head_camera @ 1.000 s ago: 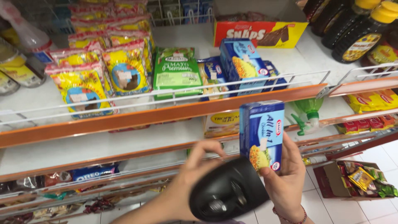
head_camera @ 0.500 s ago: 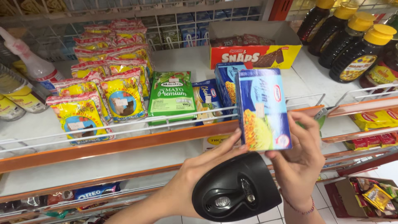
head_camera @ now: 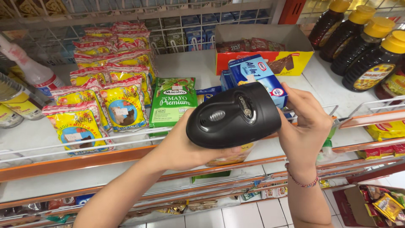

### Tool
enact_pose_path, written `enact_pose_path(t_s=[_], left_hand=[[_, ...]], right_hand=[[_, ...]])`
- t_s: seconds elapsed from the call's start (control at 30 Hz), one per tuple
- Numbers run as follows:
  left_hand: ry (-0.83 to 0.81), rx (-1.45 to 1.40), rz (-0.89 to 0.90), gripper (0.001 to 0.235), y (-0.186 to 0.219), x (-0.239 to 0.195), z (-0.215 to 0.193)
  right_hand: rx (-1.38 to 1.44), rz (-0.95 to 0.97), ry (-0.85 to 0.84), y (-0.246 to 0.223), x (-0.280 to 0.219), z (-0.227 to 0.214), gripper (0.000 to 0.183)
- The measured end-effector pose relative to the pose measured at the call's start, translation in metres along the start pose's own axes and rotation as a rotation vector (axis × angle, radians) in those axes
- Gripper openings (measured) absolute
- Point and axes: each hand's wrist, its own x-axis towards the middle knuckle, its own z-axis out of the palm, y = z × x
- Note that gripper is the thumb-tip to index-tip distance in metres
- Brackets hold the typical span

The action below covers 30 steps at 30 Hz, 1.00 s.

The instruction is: The person wipes the front edges of multiple grocery store shelves with a cloth, then uses a handheld barcode scanner to scan several packaged items and places them on the shelf.

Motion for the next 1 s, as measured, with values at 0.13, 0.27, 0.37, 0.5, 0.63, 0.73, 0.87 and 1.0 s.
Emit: enact_pose_path(t_s=[0.13, 0.27, 0.37, 0.5, 0.63, 0.73, 0.87, 1.0], left_hand=[[0.021, 0.023, 0.034, 0.051, 0.006, 0.004, -0.005], [0.028, -0.072, -0.053, 0.052, 0.008, 0.010, -0.010], [0.023, -0.090, -0.190, 0.053, 0.008, 0.011, -0.012], [0.018, -0.097, 0.031, 0.053, 0.006, 0.012, -0.015], [-0.005, -0.084, 0.046, 0.054, 0.004, 0.010, -0.016], [0.024, -0.085, -0.048, 0.057, 0.004, 0.008, -0.016], [0.030, -0.062, 0.024, 0.056, 0.004, 0.008, -0.017], [-0.001, -0.048, 0.020, 0.053, 0.003, 0.008, -0.017]], right_hand=[[-0.107, -0.012, -0.019, -0.001, 0.001, 0.000, 0.048], [-0.205, -0.050, -0.022, -0.002, 0.001, 0.002, 0.042], [-0.240, -0.029, -0.023, -0.002, 0.000, 0.004, 0.043], [-0.230, -0.021, -0.018, 0.000, 0.000, 0.005, 0.042], [-0.254, -0.038, -0.024, 0.003, -0.002, 0.004, 0.044], [-0.272, -0.039, -0.038, 0.003, -0.002, 0.004, 0.046], [-0.293, -0.048, -0.034, 0.004, -0.003, 0.006, 0.046], [-0.313, -0.068, -0.028, 0.003, -0.004, 0.009, 0.042]])
